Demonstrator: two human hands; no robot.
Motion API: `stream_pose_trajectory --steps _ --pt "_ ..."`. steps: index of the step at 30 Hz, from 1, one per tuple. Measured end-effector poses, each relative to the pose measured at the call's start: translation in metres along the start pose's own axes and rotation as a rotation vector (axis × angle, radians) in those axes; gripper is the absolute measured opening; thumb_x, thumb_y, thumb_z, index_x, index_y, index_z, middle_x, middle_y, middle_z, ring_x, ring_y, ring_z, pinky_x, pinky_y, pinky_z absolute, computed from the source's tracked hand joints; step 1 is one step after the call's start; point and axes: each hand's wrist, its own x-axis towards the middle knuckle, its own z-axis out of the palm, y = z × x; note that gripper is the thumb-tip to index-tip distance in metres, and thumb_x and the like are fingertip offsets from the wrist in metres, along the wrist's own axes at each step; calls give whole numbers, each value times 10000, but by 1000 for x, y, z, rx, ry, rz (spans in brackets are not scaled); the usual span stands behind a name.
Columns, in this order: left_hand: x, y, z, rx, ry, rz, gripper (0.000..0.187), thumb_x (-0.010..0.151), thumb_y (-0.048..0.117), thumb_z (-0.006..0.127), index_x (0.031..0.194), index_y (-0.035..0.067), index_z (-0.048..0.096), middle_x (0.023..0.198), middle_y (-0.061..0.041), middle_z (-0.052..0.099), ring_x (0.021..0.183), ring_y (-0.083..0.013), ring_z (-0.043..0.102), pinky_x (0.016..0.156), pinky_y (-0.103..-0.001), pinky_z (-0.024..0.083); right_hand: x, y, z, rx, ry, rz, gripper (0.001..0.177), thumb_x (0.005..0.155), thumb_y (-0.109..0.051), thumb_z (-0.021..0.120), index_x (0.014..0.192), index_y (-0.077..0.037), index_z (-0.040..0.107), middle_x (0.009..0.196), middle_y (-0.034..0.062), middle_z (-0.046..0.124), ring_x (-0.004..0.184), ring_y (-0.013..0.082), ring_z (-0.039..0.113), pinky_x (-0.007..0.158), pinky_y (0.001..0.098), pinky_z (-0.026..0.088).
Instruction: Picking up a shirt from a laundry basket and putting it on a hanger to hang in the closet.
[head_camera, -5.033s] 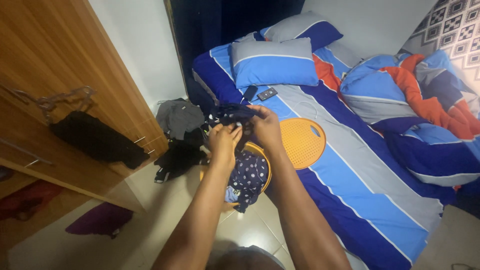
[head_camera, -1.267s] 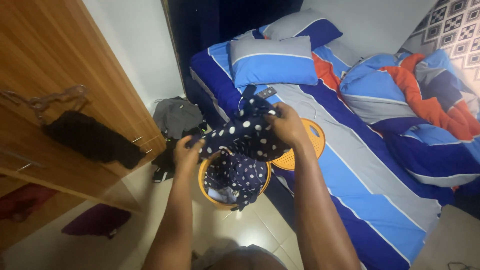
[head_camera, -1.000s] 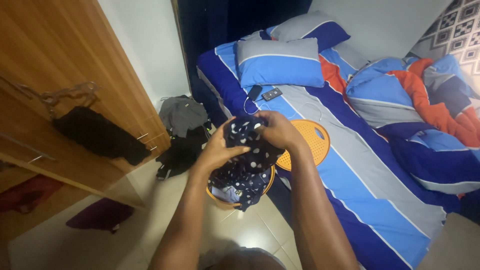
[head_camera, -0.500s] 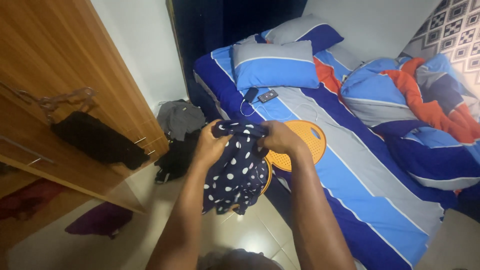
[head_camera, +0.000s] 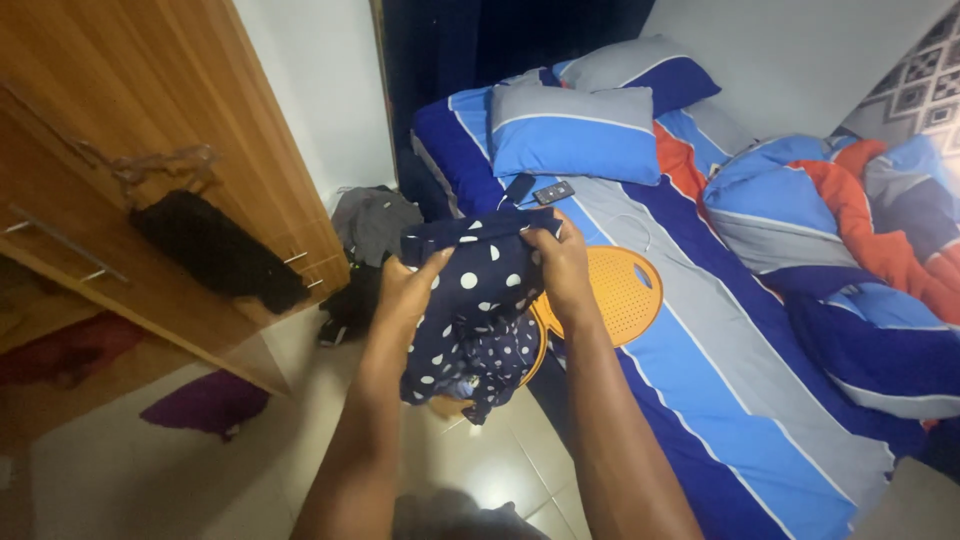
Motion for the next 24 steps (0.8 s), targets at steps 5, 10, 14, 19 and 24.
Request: stream_pose_trajectory --steps 5,10,14,19,24 --pt "-31 -9 -47 -358 -247 -127 440 890 264 763 1224 -13 690 1092 -96 737 917 -153 711 827 -322 570 -7 -12 12 143 -161 60 169 855 -67 616 1011 -64 680 804 -23 629 682 71 539 630 233 416" --pt "-55 -35 -61 -867 -274 -90 590 817 400 770 1241 5 662 1127 -121 747 994 -222 725 863 -377 581 -14 -57 55 255 -291 194 198 815 -65 596 997 -48 673 836 24 676 729 118 636 701 257 519" --pt "-77 -6 -42 -632 -101 -161 615 774 386 762 1263 25 665 1171 -106 749 1025 -210 727 880 -359 582 -22 -63 79 -55 -182 270 284 817 -120 666 1092 -48 681 859 39 678 750 138 615 682 264 510" --pt "-96 8 -63 -337 -9 -272 520 821 241 764 1291 44 663 1200 -92 736 1018 -193 722 897 -340 572 -36 -22 93 -313 -257 184 518 825 -193 784 1271 0 607 1006 92 695 898 177 651 792 301 534" --pt "-106 20 -108 -319 152 -219 458 863 235 734 1270 31 681 1179 -61 747 1039 -183 715 910 -336 564 -48 26 129 -358 -250 -25 652 887 -227 791 1392 42 477 1269 144 600 1106 211 655 911 325 546"
